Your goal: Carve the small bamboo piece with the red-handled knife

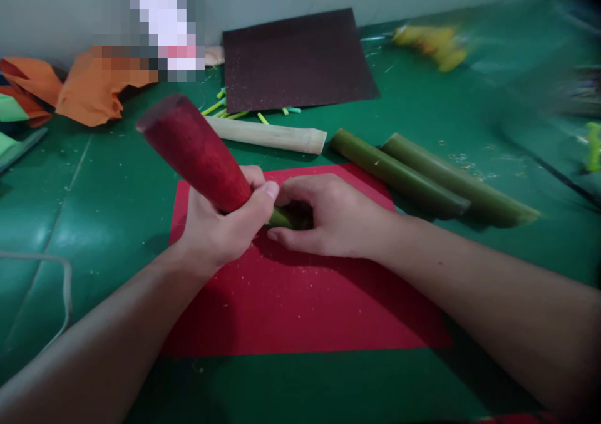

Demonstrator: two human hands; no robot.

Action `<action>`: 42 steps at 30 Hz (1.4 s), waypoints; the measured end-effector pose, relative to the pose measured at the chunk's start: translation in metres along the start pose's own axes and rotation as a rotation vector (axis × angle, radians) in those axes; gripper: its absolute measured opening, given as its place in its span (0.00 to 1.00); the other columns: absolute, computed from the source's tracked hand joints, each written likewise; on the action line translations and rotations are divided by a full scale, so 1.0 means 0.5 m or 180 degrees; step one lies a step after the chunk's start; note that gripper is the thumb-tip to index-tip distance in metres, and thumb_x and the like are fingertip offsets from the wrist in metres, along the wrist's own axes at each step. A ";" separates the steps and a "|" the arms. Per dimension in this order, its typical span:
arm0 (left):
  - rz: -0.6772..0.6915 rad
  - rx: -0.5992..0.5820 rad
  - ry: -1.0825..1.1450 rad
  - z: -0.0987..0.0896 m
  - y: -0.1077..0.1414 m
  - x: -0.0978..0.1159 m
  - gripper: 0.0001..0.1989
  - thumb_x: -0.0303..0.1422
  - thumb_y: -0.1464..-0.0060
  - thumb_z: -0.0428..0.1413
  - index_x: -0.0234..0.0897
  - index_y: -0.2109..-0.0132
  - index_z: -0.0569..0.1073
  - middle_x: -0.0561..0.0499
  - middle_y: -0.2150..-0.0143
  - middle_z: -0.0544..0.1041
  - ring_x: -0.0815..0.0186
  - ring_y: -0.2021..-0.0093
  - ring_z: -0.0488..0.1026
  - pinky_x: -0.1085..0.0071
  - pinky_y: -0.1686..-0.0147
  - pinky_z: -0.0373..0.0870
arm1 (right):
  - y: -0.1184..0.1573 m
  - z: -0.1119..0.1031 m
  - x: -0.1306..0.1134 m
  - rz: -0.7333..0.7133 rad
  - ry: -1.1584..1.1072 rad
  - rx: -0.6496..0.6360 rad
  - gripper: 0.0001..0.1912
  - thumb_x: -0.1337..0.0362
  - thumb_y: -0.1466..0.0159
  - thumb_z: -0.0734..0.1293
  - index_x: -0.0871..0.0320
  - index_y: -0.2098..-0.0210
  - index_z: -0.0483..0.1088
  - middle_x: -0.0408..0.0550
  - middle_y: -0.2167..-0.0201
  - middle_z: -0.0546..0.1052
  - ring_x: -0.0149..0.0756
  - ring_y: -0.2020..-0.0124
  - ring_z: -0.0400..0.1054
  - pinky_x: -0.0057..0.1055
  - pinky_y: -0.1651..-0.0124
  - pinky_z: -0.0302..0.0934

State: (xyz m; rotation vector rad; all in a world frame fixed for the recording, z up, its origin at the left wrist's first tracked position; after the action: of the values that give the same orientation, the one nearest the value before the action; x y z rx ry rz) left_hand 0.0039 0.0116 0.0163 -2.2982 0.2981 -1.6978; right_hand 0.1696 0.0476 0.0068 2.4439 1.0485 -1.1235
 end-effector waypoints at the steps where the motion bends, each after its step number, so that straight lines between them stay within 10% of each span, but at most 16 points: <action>1: 0.0005 -0.0042 -0.0009 -0.001 0.001 -0.001 0.17 0.25 0.48 0.56 0.38 0.82 0.64 0.57 0.84 0.61 0.74 0.83 0.57 0.73 0.82 0.58 | 0.000 0.000 0.000 -0.0022 -0.0021 0.0011 0.09 0.60 0.41 0.71 0.60 0.68 0.72 0.40 0.75 0.71 0.27 0.74 0.58 0.30 0.70 0.48; 14: -0.0013 0.0551 0.0084 0.011 0.007 -0.009 0.12 0.27 0.46 0.60 0.39 0.76 0.72 0.56 0.78 0.72 0.74 0.80 0.63 0.75 0.80 0.64 | 0.000 0.000 -0.005 0.0095 0.0061 -0.0086 0.09 0.61 0.42 0.72 0.60 0.65 0.74 0.41 0.73 0.73 0.28 0.73 0.58 0.30 0.69 0.48; 29: 0.0135 -0.0082 -0.0016 0.001 0.004 -0.005 0.17 0.26 0.47 0.56 0.37 0.82 0.65 0.57 0.84 0.62 0.75 0.83 0.57 0.73 0.82 0.58 | 0.001 0.006 -0.002 -0.0011 -0.0031 0.0050 0.08 0.62 0.42 0.72 0.59 0.69 0.70 0.39 0.75 0.70 0.27 0.74 0.57 0.30 0.69 0.48; 36: 0.0130 0.0556 0.0097 0.007 0.010 -0.018 0.13 0.28 0.42 0.59 0.39 0.75 0.71 0.57 0.77 0.71 0.74 0.79 0.64 0.74 0.78 0.64 | -0.001 0.002 -0.007 0.0142 0.0097 -0.0067 0.10 0.60 0.42 0.72 0.60 0.65 0.74 0.42 0.73 0.73 0.28 0.73 0.58 0.30 0.69 0.48; 42: 0.0028 0.0343 0.0243 0.003 0.001 -0.010 0.17 0.28 0.46 0.58 0.37 0.81 0.66 0.56 0.83 0.64 0.75 0.82 0.60 0.74 0.82 0.59 | 0.002 0.003 -0.006 0.0211 0.0026 -0.0037 0.10 0.60 0.42 0.72 0.60 0.65 0.74 0.42 0.72 0.73 0.28 0.73 0.58 0.30 0.69 0.49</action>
State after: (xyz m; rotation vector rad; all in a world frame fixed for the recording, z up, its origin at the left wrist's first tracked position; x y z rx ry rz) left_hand 0.0036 0.0129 0.0113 -2.1564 0.2255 -1.7554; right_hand 0.1679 0.0447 0.0079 2.4573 0.9663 -1.0846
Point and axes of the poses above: each hand's wrist, its own y-axis away from the middle knuckle, its own z-axis out of the palm, x = y × z, the point moved 1 cm from there along -y, towards the middle knuckle
